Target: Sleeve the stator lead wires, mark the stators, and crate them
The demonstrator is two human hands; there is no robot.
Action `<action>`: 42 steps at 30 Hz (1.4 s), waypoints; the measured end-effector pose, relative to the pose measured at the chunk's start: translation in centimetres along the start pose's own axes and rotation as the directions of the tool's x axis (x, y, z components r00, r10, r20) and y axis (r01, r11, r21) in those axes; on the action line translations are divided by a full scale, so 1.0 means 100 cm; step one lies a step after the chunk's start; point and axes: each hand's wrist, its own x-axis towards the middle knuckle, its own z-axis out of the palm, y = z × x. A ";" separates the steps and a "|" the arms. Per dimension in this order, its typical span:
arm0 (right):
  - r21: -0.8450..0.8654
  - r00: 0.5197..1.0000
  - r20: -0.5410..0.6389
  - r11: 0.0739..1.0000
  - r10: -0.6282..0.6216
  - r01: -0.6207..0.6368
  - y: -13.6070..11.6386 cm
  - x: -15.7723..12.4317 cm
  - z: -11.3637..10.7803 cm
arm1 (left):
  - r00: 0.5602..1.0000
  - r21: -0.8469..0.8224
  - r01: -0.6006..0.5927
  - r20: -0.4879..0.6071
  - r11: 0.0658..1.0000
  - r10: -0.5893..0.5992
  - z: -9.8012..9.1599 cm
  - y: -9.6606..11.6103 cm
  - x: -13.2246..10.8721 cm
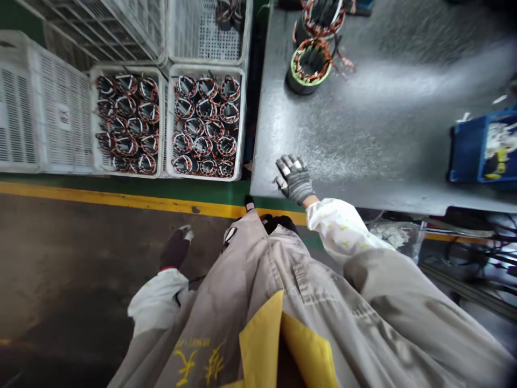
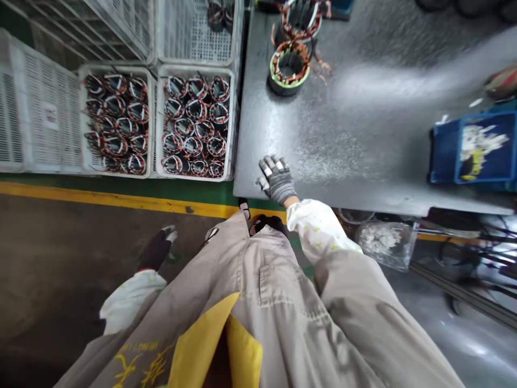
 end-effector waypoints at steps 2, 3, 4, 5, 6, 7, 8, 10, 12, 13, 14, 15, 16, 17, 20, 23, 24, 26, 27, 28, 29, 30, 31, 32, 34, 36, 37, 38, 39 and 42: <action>-0.001 0.999 0.001 0.999 0.051 -0.051 0.014 -0.029 -0.007 | 0.999 -0.055 -0.007 -0.040 0.998 0.005 -0.014 0.017 0.009; -0.008 0.997 0.000 0.997 0.083 -0.083 0.022 -0.043 -0.013 | 0.998 -0.080 -0.033 -0.065 0.996 0.027 -0.022 0.028 0.011; -0.018 0.995 0.005 0.994 0.104 -0.104 0.030 -0.056 -0.018 | 0.994 -0.097 -0.068 -0.091 0.993 0.060 -0.029 0.041 0.013; -0.026 0.993 0.012 0.993 0.114 -0.114 0.041 -0.067 -0.024 | 0.989 -0.104 -0.109 -0.113 0.989 0.097 -0.034 0.055 0.012; -0.032 0.993 0.021 0.992 0.120 -0.119 0.054 -0.076 -0.029 | 0.984 -0.089 -0.138 -0.127 0.986 0.127 -0.037 0.070 0.010; -0.037 0.990 0.012 0.990 0.139 -0.139 0.069 -0.083 -0.034 | 0.981 -0.069 -0.153 -0.130 0.986 0.143 -0.035 0.084 0.006; -0.041 0.985 -0.012 0.984 0.170 -0.171 0.088 -0.088 -0.038 | 0.984 -0.043 -0.147 -0.109 0.988 0.142 -0.030 0.099 0.001; -0.036 0.964 -0.083 0.966 0.251 -0.255 0.133 -0.094 -0.050 | 0.984 0.006 -0.177 -0.028 0.984 0.177 -0.008 0.131 -0.017; -0.018 0.944 -0.133 0.951 0.303 -0.308 0.181 -0.097 -0.064 | 0.969 0.050 -0.245 0.057 0.968 0.242 0.022 0.167 -0.043; -0.007 0.940 -0.138 0.949 0.311 -0.315 0.205 -0.098 -0.072 | 0.958 0.073 -0.279 0.092 0.957 0.272 0.038 0.186 -0.058; 0.004 0.942 -0.134 0.951 0.308 -0.310 0.227 -0.100 -0.080 | 0.948 0.099 -0.305 0.128 0.947 0.292 0.053 0.206 -0.074; 0.015 0.947 -0.126 0.955 0.295 -0.295 0.248 -0.102 -0.088 | 0.938 0.128 -0.325 0.168 0.937 0.302 0.065 0.226 -0.089; 0.026 0.954 -0.119 0.961 0.276 -0.275 0.267 -0.104 -0.096 | 0.930 0.161 -0.341 0.203 0.926 0.307 0.075 0.246 -0.101; 0.035 0.959 -0.118 0.967 0.256 -0.254 0.285 -0.106 -0.104 | 0.926 0.198 -0.347 0.228 0.917 0.301 0.080 0.265 -0.111; 0.045 0.969 -0.126 0.977 0.211 -0.207 0.328 -0.110 -0.120 | 0.924 0.295 -0.377 0.182 0.878 0.335 0.072 0.320 -0.120; 0.055 0.961 -0.157 0.974 0.226 -0.220 0.356 -0.109 -0.121 | 0.836 0.334 -0.531 0.056 0.778 0.547 0.031 0.385 -0.103; 0.062 0.952 -0.184 0.970 0.243 -0.235 0.362 -0.107 -0.119 | 0.777 0.344 -0.593 0.006 0.728 0.630 0.014 0.412 -0.093; 0.082 0.930 -0.246 0.962 0.274 -0.262 0.369 -0.104 -0.110 | 0.640 0.382 -0.680 -0.106 0.626 0.761 -0.017 0.478 -0.066; 0.092 0.920 -0.271 0.959 0.283 -0.268 0.371 -0.103 -0.104 | 0.570 0.420 -0.710 -0.128 0.565 0.811 -0.030 0.517 -0.050; 0.101 0.913 -0.290 0.958 0.286 -0.268 0.372 -0.102 -0.099 | 0.503 0.461 -0.729 -0.140 0.506 0.853 -0.041 0.559 -0.032; 0.107 0.909 -0.304 0.958 0.286 -0.265 0.372 -0.101 -0.094 | 0.456 0.497 -0.739 -0.131 0.456 0.881 -0.050 0.603 -0.013; 0.113 0.906 -0.312 0.958 0.285 -0.263 0.372 -0.101 -0.089 | 0.427 0.522 -0.738 -0.129 0.427 0.895 -0.056 0.649 0.006; 0.116 0.905 -0.315 0.958 0.285 -0.262 0.372 -0.101 -0.085 | 0.411 0.542 -0.733 -0.128 0.411 0.903 -0.061 0.695 0.024; 0.118 0.904 -0.316 0.958 0.287 -0.263 0.372 -0.100 -0.080 | 0.397 0.566 -0.725 -0.123 0.393 0.909 -0.064 0.740 0.042; 0.118 0.899 -0.319 0.954 0.299 -0.276 0.373 -0.100 -0.072 | 0.387 0.622 -0.671 -0.170 0.403 0.906 -0.070 0.822 0.072; 0.112 0.889 -0.335 0.949 0.314 -0.293 0.375 -0.100 -0.063 | 0.369 0.657 -0.627 -0.223 0.419 0.902 -0.074 0.889 0.097; 0.104 0.884 -0.344 0.948 0.317 -0.300 0.376 -0.101 -0.059 | 0.364 0.663 -0.616 -0.242 0.427 0.900 -0.075 0.916 0.109; 0.091 0.879 -0.354 0.948 0.318 -0.306 0.376 -0.101 -0.055 | 0.372 0.659 -0.609 -0.254 0.442 0.893 -0.074 0.939 0.119; 0.072 0.876 -0.365 0.948 0.315 -0.311 0.376 -0.102 -0.052 | 0.397 0.649 -0.604 -0.259 0.463 0.881 -0.073 0.958 0.129; 0.002 0.864 -0.413 0.949 0.287 -0.314 0.373 -0.104 -0.048 | 0.496 0.610 -0.580 -0.261 0.540 0.828 -0.066 0.994 0.155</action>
